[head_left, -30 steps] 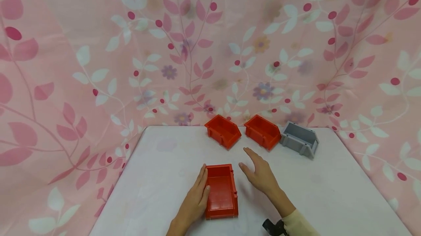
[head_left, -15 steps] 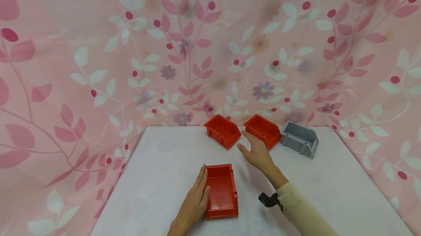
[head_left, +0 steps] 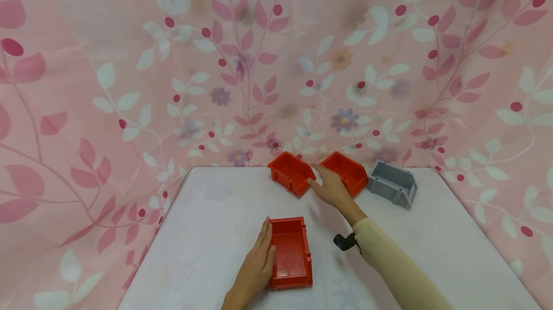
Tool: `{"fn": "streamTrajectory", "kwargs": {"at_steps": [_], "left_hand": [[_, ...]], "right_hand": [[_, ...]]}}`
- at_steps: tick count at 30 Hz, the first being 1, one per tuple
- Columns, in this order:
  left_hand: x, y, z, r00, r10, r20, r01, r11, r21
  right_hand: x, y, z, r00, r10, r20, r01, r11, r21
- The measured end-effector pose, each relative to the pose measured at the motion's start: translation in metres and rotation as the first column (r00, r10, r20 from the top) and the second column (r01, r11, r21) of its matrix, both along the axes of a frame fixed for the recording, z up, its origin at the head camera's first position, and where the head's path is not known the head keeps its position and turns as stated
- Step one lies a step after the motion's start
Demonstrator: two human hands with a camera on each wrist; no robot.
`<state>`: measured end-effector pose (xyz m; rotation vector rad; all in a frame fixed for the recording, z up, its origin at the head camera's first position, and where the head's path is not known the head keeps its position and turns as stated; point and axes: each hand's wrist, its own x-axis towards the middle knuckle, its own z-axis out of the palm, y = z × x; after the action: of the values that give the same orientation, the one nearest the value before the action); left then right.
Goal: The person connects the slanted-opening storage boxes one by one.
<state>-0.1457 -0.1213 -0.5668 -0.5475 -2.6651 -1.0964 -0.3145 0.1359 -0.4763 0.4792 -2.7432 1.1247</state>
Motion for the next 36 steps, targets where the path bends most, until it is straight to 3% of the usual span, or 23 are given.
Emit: {"fn": "streamTrajectory", "kwargs": {"at_steps": [21,27,31,36], "left_hand": [[0.001,0.003,0.003,0.999,0.009,0.033,-0.01,1.0,0.014],[0.001,0.004,0.001,0.999,0.019,0.027,-0.019,1.0,0.009],[0.001,0.005,0.001,1.0,0.018,0.023,-0.019,1.0,0.015],[0.001,0.005,0.001,0.999,0.032,0.035,-0.033,0.999,0.009]], "right_hand": [[-0.064,-0.014,-0.012,0.989,-0.011,0.145,0.005,0.999,0.044],[-0.07,-0.019,-0.025,0.969,-0.027,0.245,0.005,0.996,0.092],[-0.071,-0.024,-0.03,0.97,-0.059,0.234,0.033,0.993,0.112],[-0.069,-0.032,-0.032,0.955,-0.103,0.279,0.075,0.991,0.108]]}}
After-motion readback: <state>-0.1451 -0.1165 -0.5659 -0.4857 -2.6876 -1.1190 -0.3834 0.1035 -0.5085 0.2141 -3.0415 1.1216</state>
